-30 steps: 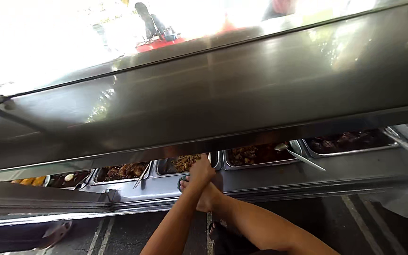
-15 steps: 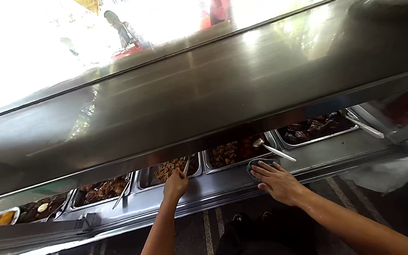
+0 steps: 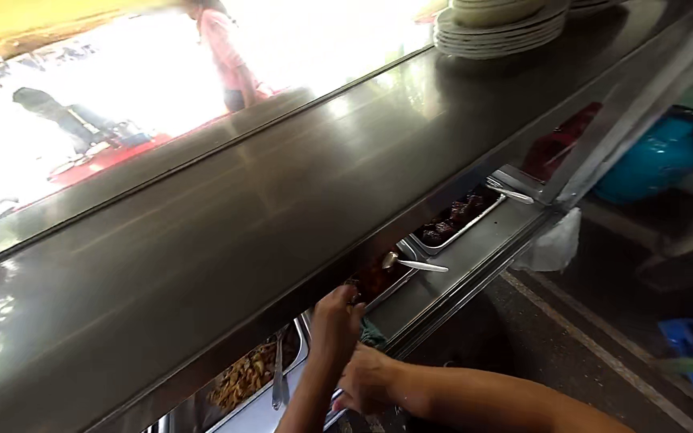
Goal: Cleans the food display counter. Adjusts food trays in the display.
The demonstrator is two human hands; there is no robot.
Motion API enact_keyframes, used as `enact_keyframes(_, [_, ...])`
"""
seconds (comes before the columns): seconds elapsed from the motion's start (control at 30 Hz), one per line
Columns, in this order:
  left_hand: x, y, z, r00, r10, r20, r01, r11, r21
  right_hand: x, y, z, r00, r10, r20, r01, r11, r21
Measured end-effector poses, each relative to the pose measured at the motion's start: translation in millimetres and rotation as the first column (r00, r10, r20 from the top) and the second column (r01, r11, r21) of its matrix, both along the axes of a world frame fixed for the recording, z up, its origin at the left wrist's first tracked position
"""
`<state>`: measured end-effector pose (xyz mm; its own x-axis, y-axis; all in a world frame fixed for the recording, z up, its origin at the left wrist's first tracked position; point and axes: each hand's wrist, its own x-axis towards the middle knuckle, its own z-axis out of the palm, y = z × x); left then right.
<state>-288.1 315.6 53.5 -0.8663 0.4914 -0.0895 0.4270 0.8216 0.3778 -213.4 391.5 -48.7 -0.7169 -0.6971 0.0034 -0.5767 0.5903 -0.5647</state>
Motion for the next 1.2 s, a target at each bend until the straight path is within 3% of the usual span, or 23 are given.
enact_keyframes(0.07, [-2,67,-15,0.978,-0.206,0.009,0.206,0.977,0.049,2,-1,-7,0.999,-0.018,0.031,0.02,0.999,-0.048])
enact_keyframes(0.17, [-4,144,-46,0.913,-0.401,0.08,0.403,0.915,-0.016,6,16,-30,0.993,-0.085,0.083,0.105,0.955,-0.277])
enact_keyframes(0.27, [-17,176,-63,0.911,-0.401,0.098,0.408,0.91,-0.071,3,77,5,0.95,-0.194,0.245,0.233,0.963,-0.139])
enact_keyframes(0.37, [-32,173,-54,0.958,-0.287,-0.011,0.287,0.957,0.047,-2,165,9,0.949,-0.314,0.035,0.316,0.947,-0.05])
enact_keyframes(0.5, [-40,152,-52,0.962,-0.088,-0.26,0.149,0.963,0.224,-12,279,3,0.924,-0.375,0.079,0.362,0.922,0.136])
enact_keyframes(0.73, [-27,151,-61,0.915,0.143,-0.378,-0.012,0.944,0.33,-24,403,6,0.856,-0.515,0.035,0.488,0.829,0.273])
enact_keyframes(0.93, [-14,155,-64,0.909,0.183,-0.374,-0.057,0.944,0.324,-36,448,10,0.736,-0.675,-0.044,0.625,0.653,0.429])
enact_keyframes(1.2, [-20,144,-61,0.93,0.138,-0.34,-0.026,0.949,0.314,-61,424,31,0.43,-0.897,-0.105,0.75,0.29,0.594])
